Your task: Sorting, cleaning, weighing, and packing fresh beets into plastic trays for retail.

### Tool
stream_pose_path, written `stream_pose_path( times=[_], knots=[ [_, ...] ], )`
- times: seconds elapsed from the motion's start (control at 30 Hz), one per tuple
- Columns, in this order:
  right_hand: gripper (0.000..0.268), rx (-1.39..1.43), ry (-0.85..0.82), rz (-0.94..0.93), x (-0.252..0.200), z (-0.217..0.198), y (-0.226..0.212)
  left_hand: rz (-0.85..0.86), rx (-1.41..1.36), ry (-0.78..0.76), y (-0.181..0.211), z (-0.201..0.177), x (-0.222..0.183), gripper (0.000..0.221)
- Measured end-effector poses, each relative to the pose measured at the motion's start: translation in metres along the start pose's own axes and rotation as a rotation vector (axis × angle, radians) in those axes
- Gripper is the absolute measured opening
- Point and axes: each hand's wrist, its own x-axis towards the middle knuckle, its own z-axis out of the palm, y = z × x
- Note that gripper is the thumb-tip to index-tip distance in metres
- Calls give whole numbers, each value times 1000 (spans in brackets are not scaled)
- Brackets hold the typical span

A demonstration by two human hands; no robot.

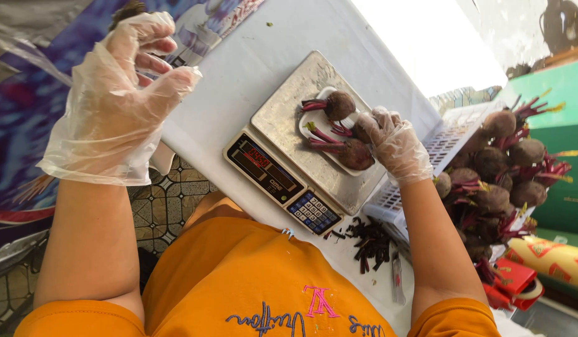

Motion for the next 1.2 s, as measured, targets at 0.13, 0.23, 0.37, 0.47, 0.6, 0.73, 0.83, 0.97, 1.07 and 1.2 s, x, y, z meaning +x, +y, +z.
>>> stream_pose_path(
  times=[0.13, 0.23, 0.37, 0.47, 0.6, 0.73, 0.83, 0.97, 1.07, 1.2],
  knots=[
    [61, 137, -97, -148, 20, -8, 8, -74, -36, 2, -3, -8, -8, 49],
    [48, 454, -293, 23, 37, -48, 20, -102, -42, 18, -11, -11, -15, 46],
    [68, 1207, -678, 640, 54, -75, 38, -163, -21, 38, -19, -10, -20, 42],
    [71, 1309, -859, 653, 61, -65, 41, -179, -60, 40, -20, -7, -21, 43],
    [69, 1635, -712, 655, 58, -59, 34, -148, -53, 28, -25, -3, -18, 45],
    [66, 1693, -708, 748, 60, -53, 33, -168, 0, -129, 3, 4, -3, 46],
    [63, 1350, -778, 777, 68, -56, 31, -226, 65, -300, 22, 28, 7, 48],
    [54, 1257, -711, 772, 66, -57, 24, -307, 147, -689, 49, 73, 31, 49],
    [57, 1160, -646, 616, 62, -52, 23, -6, 130, -659, 40, 116, 38, 53],
    [61, 1396, -465, 795, 43, -39, 16, 212, 196, -415, 11, 210, 51, 41]
  ],
)
